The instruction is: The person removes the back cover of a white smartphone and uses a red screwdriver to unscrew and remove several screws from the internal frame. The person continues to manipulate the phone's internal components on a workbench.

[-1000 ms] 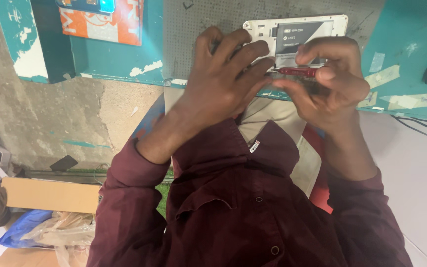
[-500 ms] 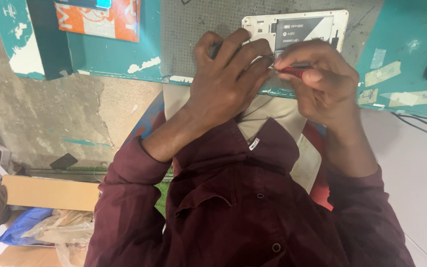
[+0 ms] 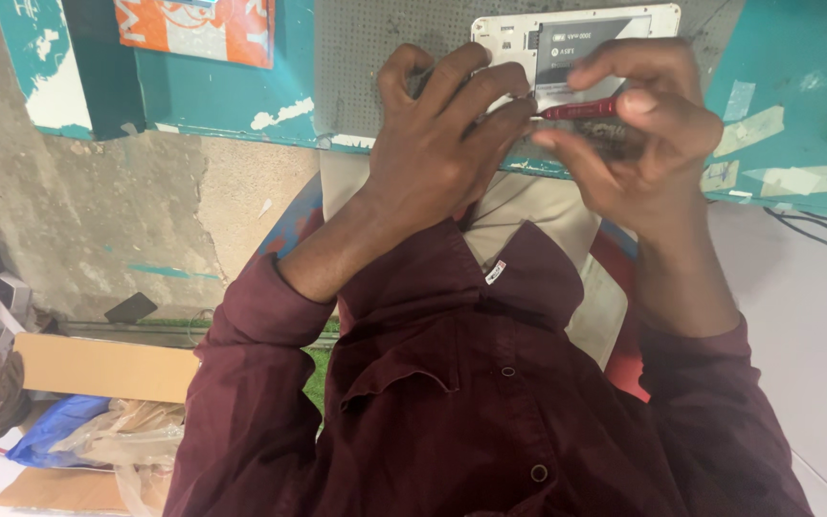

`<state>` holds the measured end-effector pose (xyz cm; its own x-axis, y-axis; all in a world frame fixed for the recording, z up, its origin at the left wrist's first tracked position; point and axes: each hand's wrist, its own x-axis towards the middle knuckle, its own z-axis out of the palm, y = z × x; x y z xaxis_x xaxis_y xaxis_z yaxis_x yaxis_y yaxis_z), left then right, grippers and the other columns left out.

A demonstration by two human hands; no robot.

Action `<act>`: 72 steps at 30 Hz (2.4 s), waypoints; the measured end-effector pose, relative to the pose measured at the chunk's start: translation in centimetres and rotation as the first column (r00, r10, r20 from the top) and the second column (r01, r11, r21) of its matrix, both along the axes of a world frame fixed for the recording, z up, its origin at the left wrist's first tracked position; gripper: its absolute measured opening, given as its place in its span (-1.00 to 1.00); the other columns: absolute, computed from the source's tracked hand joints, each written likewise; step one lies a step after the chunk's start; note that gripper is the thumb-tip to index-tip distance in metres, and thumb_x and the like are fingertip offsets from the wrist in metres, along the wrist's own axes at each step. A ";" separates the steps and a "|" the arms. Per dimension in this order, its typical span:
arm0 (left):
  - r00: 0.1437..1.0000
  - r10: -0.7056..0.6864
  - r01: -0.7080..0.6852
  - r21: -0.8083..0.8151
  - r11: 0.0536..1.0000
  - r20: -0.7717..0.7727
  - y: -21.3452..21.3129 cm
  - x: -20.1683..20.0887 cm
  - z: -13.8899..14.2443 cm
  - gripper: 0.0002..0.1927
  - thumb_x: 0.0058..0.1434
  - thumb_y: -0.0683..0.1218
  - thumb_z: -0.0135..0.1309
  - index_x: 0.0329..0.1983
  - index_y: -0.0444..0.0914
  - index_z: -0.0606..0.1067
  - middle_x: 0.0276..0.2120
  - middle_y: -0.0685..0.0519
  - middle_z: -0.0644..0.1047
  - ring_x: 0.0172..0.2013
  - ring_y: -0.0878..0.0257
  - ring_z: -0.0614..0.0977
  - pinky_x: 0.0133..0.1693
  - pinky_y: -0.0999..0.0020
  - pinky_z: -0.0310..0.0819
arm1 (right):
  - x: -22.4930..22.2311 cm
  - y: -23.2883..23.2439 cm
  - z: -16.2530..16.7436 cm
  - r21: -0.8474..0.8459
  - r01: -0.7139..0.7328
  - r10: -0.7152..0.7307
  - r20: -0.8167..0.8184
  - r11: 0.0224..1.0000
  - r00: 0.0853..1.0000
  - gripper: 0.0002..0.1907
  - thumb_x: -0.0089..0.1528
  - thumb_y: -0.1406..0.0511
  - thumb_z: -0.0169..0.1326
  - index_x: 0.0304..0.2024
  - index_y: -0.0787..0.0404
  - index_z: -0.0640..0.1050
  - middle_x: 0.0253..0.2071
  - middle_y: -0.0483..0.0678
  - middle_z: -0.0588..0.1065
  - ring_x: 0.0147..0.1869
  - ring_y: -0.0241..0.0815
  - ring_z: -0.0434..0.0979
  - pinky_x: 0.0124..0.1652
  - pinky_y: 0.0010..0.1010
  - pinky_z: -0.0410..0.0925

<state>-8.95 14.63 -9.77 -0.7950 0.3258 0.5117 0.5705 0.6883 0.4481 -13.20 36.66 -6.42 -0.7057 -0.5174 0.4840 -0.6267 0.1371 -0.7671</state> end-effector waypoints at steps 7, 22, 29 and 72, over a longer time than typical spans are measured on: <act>0.997 0.069 -0.069 0.035 0.997 0.018 1.0 0.7 0.8 -0.78 0.28 -0.11 0.32 -0.05 -0.10 0.57 0.12 0.22 0.45 0.21 0.18 0.43 0.18 -0.02 0.07 | 0.3 0.5 0.9 -0.028 -0.122 0.124 0.089 0.992 0.988 -0.23 0.32 0.64 0.21 0.36 -0.12 0.24 0.11 0.13 0.44 0.11 0.03 0.58 -0.01 -0.35 0.59; 0.993 0.114 -0.115 0.032 0.993 0.022 3.2 1.8 2.8 -0.80 0.33 -0.05 0.31 -0.05 -0.12 0.56 0.07 0.25 0.48 0.08 0.24 0.47 0.14 -0.02 0.08 | 1.7 2.1 2.2 0.034 0.002 0.001 -0.082 0.999 0.997 -0.22 0.32 0.65 0.28 0.34 -0.15 0.28 0.04 0.10 0.51 0.05 -0.03 0.68 -0.05 -0.39 0.62; 0.993 0.114 -0.114 -0.012 0.993 -0.026 3.3 1.8 2.5 -0.84 0.36 -0.05 0.30 -0.09 -0.12 0.56 0.02 0.21 0.48 0.05 0.23 0.50 0.12 -0.01 0.10 | 0.6 3.3 1.2 -0.226 0.049 -0.050 0.002 0.973 0.999 -0.17 0.34 0.73 0.07 0.38 -0.19 0.17 -0.04 0.14 0.46 -0.08 -0.02 0.63 -0.11 -0.29 0.67; 0.939 0.242 -0.307 0.276 0.911 0.244 -2.9 -2.8 1.6 -0.89 0.46 -0.18 0.17 0.00 -0.24 0.51 0.03 0.07 0.50 0.01 0.20 0.57 0.08 0.25 0.22 | -2.7 -1.2 0.1 -0.048 -0.007 0.006 -0.011 0.999 1.000 -0.18 0.52 0.73 -0.03 0.55 -0.18 0.09 0.12 0.18 0.41 0.16 0.00 0.61 0.14 -0.33 0.62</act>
<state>-11.77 11.70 -8.14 -0.9259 -0.0667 0.3719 0.2552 0.6156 0.7456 -15.89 35.47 -6.32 -0.6969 -0.4979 0.5162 -0.6359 0.0962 -0.7657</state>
